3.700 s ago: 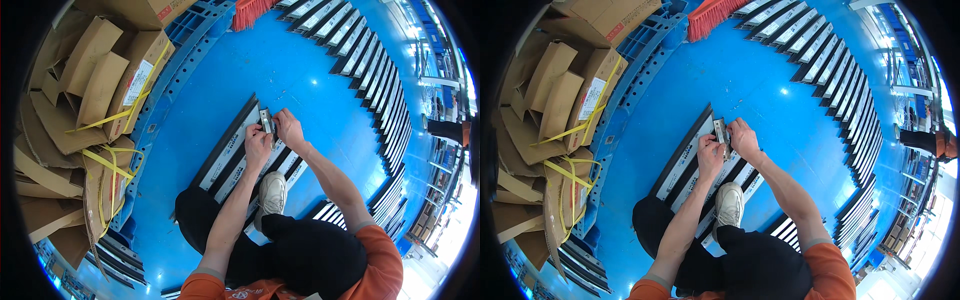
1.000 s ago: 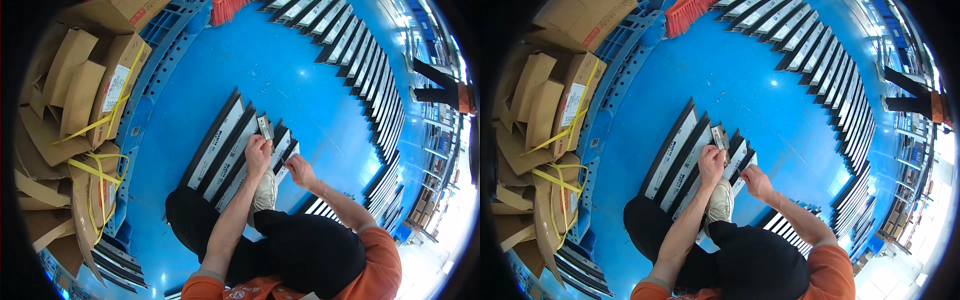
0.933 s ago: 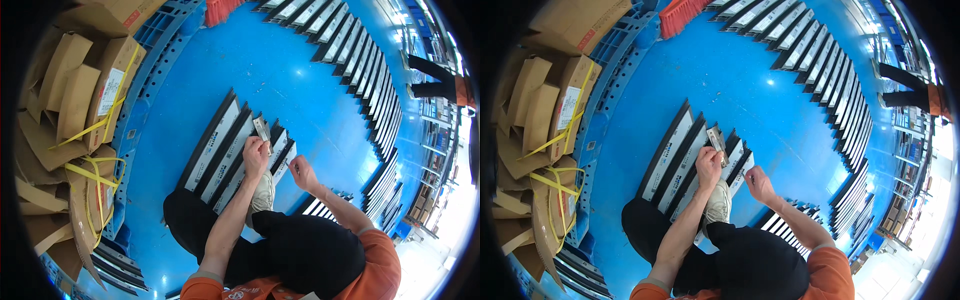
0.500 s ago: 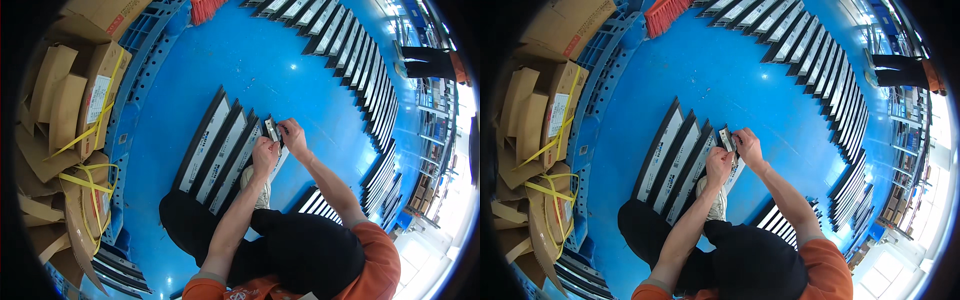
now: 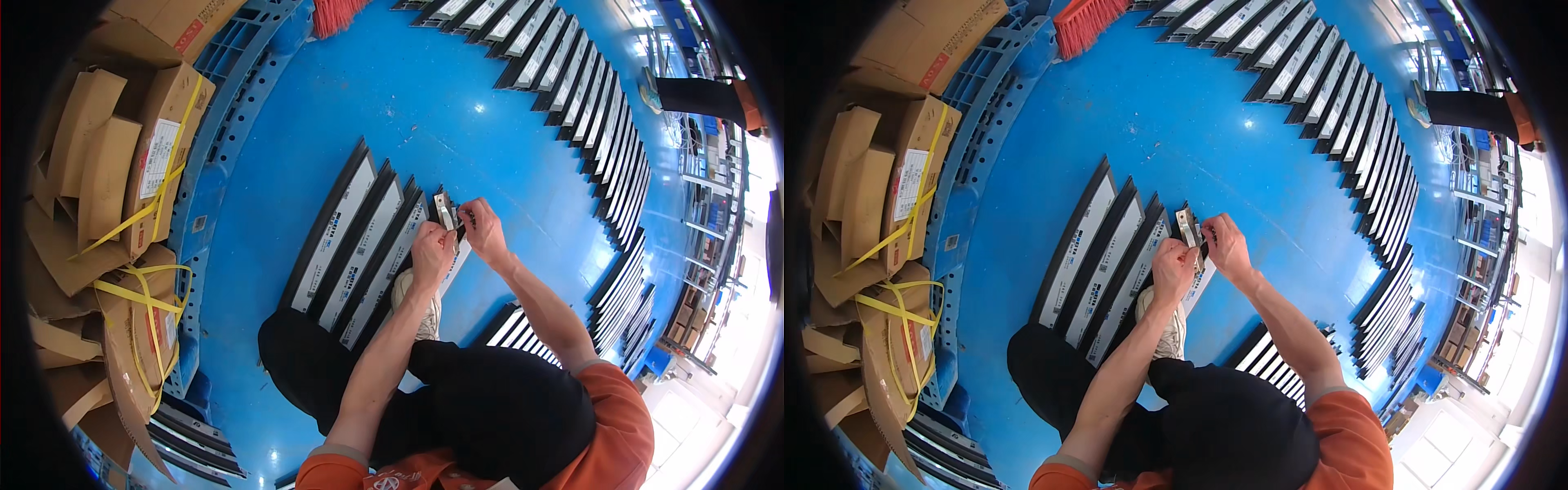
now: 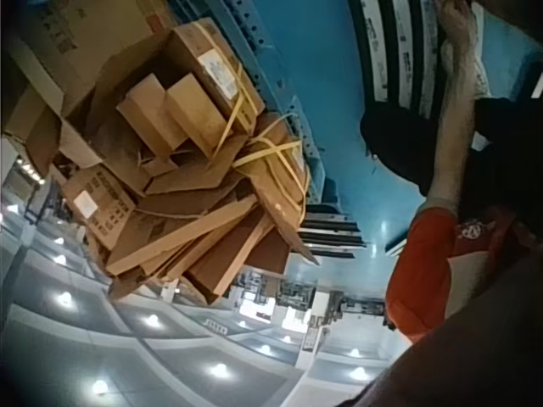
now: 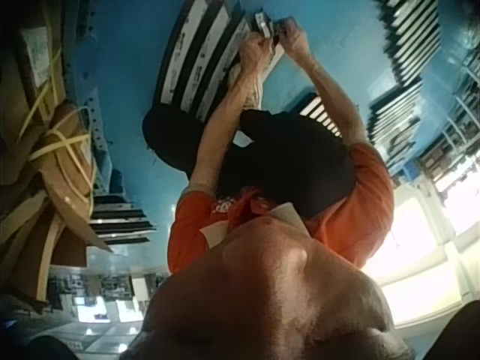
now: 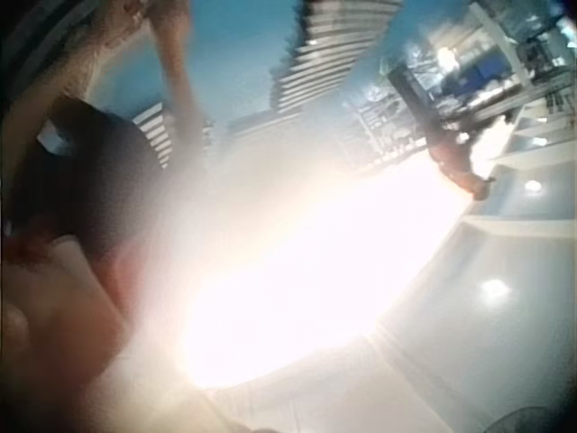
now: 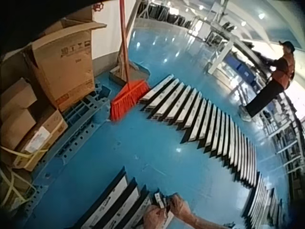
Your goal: Manually attaching small metal clips to curved metal profiles laid out on an industrial floor.
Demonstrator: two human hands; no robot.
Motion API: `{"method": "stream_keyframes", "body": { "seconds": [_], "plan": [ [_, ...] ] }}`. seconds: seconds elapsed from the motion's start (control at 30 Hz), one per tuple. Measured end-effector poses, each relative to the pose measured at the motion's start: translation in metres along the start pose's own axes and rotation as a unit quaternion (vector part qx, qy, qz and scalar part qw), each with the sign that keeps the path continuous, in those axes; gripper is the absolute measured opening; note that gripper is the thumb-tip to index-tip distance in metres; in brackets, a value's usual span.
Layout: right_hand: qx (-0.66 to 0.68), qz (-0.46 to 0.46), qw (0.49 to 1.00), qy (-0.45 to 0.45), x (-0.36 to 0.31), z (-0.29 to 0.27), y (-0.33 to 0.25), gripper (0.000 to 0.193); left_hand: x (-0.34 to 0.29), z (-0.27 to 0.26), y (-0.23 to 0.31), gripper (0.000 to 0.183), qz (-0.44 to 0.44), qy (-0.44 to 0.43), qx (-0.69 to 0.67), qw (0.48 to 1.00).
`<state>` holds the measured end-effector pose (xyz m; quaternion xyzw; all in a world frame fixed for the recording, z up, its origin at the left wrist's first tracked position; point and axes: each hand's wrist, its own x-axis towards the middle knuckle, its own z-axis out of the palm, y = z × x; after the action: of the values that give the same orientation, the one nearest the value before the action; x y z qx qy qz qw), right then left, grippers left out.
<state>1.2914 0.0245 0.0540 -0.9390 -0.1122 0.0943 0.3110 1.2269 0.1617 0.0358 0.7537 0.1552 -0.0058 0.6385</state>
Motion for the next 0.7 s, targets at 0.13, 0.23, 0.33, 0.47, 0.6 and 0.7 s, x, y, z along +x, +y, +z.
{"method": "stream_keyframes", "body": {
  "seconds": [0.13,0.23,0.33,0.47,0.6,0.7],
  "plan": [
    [-0.009,-0.036,0.999,-0.008,0.010,-0.004,-0.009,0.014,0.001,0.002,-0.003,0.013,0.008,0.000,0.002,1.000],
    [-0.015,-0.050,0.998,-0.019,0.015,-0.003,-0.005,0.012,0.001,0.003,-0.003,0.014,0.012,0.001,0.004,1.000],
    [-0.030,-0.059,0.997,-0.039,0.018,-0.004,0.003,0.008,0.002,0.007,0.000,0.013,0.021,0.007,0.002,1.000],
    [-0.012,-0.080,0.996,-0.042,-0.011,-0.007,-0.002,0.009,-0.003,0.005,-0.003,0.013,0.017,0.015,0.009,1.000],
    [0.017,-0.046,0.995,-0.086,-0.095,-0.032,-0.003,0.007,0.000,0.002,-0.004,0.013,0.013,0.018,0.008,1.000],
    [0.012,0.145,0.988,-0.051,-0.117,-0.049,-0.001,0.007,-0.006,0.008,-0.001,0.013,0.006,0.007,0.000,1.000]
  ]
}}
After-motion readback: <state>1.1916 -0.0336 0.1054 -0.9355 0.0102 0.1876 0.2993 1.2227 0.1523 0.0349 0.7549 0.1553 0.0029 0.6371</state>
